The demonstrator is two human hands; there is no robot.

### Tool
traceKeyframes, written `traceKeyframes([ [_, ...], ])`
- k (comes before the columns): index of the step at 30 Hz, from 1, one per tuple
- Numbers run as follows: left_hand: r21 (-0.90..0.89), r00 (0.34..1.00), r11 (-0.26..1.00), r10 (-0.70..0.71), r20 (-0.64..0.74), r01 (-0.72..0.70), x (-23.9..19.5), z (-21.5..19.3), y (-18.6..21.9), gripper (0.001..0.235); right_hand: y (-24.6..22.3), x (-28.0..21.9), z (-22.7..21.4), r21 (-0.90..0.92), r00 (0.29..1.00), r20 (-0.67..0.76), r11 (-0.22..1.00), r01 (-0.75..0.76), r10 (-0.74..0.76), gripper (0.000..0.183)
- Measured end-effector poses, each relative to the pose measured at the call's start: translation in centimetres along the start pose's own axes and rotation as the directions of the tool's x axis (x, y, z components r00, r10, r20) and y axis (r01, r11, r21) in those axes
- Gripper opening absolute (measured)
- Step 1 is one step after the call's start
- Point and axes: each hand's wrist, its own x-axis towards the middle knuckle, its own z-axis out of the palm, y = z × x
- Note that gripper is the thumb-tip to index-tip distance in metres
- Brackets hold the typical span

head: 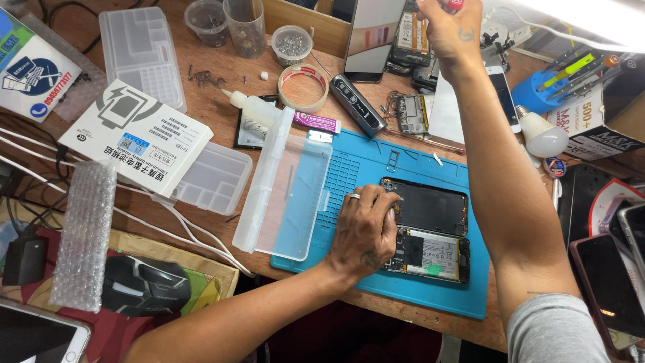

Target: The person reassembles a disassembled smartphone on a blue work mat, connecting internal components, securing the back cover, and testing the device by powering it on. The person then applies tape to the phone's edge.

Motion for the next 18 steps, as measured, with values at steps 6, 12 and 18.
traceKeyframes([
  [6,0.006,1.0,1.0,-0.002,-0.009,0.002,0.0,-0.1,0.0,0.023,0.2,0.6,0.8,0.015,0.986,0.022,0.987,0.163,-0.163,0.019],
  [12,0.0,1.0,1.0,-0.008,-0.01,0.008,0.1,0.0,0.0,0.023,0.7,0.9,1.1,0.004,0.98,0.016,0.98,0.2,-0.2,0.019],
  [18,0.005,1.0,1.0,-0.009,-0.004,0.009,0.1,0.0,0.0,0.022,0.9,1.0,1.0,-0.036,0.981,-0.006,0.981,0.191,-0.192,0.022],
])
